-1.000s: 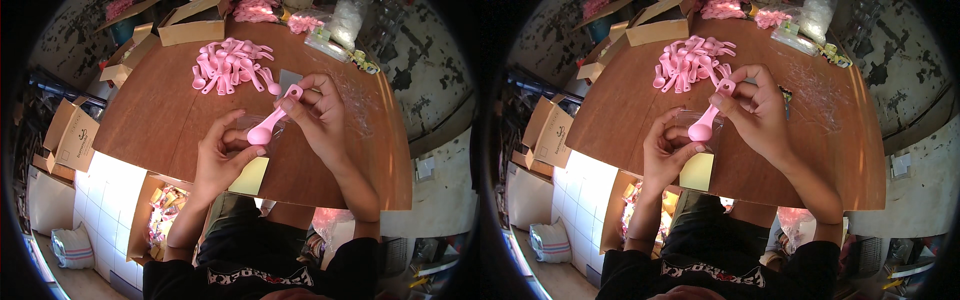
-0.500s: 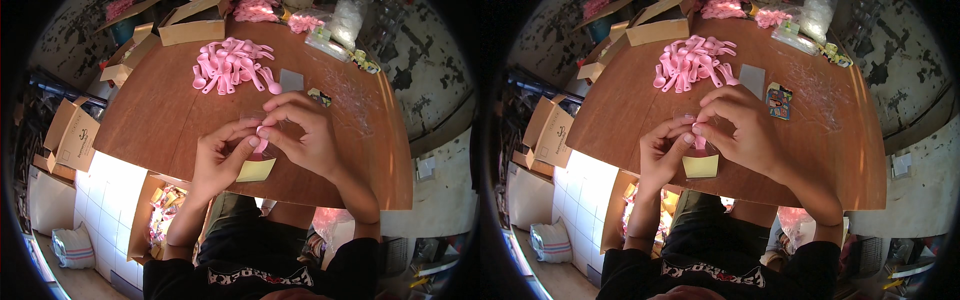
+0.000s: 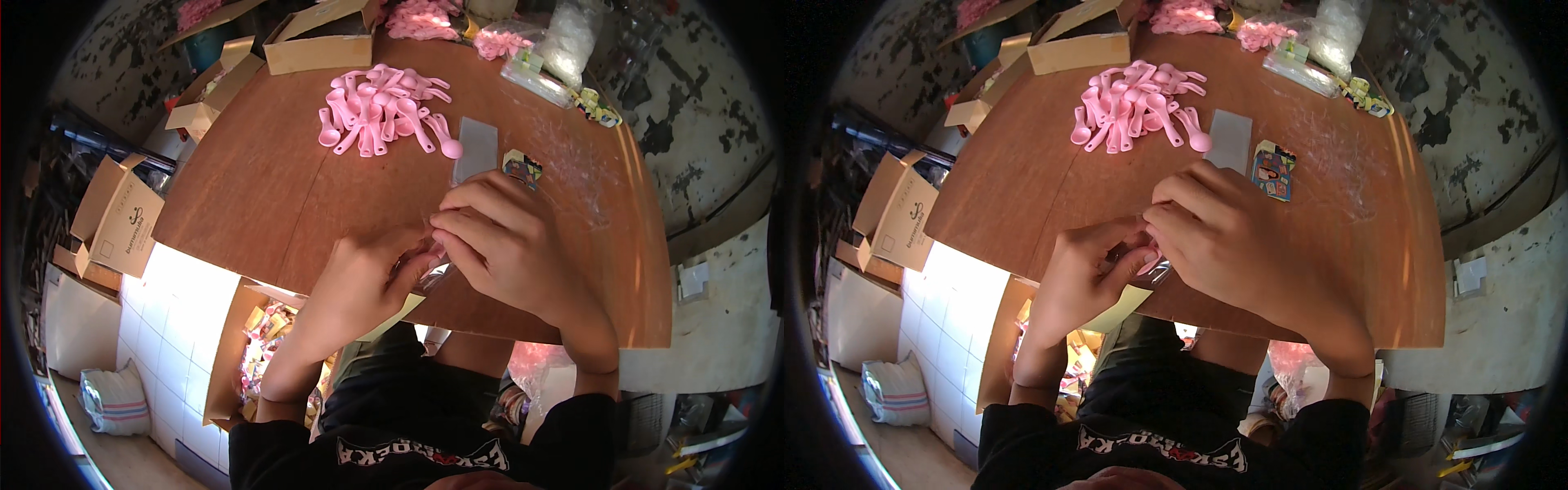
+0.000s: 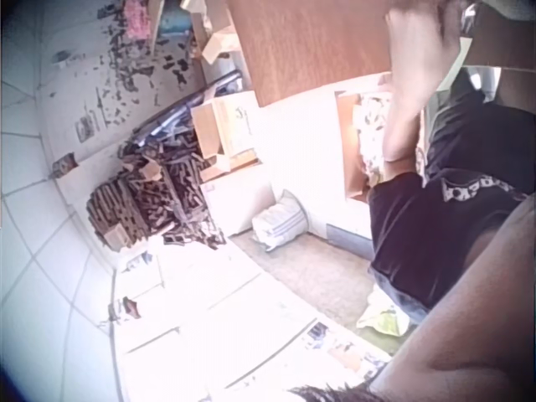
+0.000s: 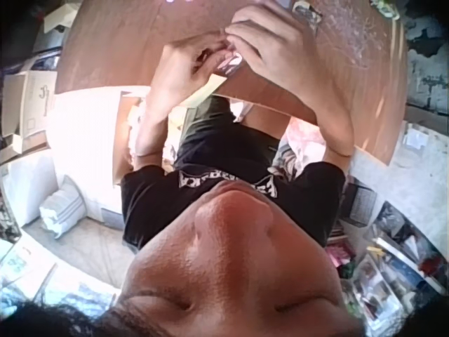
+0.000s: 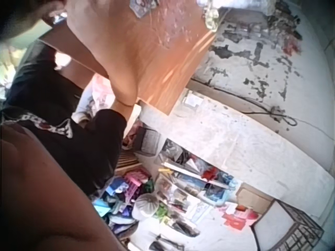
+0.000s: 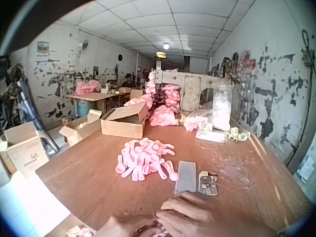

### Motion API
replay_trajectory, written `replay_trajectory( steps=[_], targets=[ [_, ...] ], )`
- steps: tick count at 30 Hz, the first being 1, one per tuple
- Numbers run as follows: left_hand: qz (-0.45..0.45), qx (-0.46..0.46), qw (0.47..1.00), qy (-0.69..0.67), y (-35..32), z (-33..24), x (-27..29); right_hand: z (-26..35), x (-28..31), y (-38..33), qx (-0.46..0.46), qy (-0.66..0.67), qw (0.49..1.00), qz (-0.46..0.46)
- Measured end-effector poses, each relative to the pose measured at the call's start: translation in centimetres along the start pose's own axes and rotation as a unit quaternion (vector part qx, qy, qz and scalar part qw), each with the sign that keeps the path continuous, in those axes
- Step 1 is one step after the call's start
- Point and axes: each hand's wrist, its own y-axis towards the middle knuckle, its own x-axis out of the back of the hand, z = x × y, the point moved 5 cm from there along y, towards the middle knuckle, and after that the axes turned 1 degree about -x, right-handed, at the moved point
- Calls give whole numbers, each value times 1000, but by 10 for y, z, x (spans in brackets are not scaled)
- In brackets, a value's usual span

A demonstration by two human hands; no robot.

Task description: The person repeatedly picks up pink plastic spoons and small yellow cards, places them into clear plastic bags, and sets the filled bags aside. The person handles the items one at a time on a wooden table with a pile of spoons and stacks of cards nearby.

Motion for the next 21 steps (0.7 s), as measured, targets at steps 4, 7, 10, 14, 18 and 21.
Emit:
replay_trajectory(
  steps=[4,7,10,14,18,21],
  targets=[
    [42,-68,992,102,-4,-4,-3,12,-4,-5,-14,-68,996,63],
    [69,-120,984,115,-7,-2,-8,11,-4,-4,-19,-20,1000,16],
    [55,-137,989,10,-12,-3,-7,10,9,-1,-68,74,995,-5],
    [27,-108,991,-74,-18,-2,0,16,24,2,-130,181,975,-7],
    [-118,-69,952,-275,-26,6,13,-22,63,0,-158,379,900,-148],
    [-220,-86,931,-279,-28,16,27,-90,118,-2,-81,550,822,-123]
  ],
)
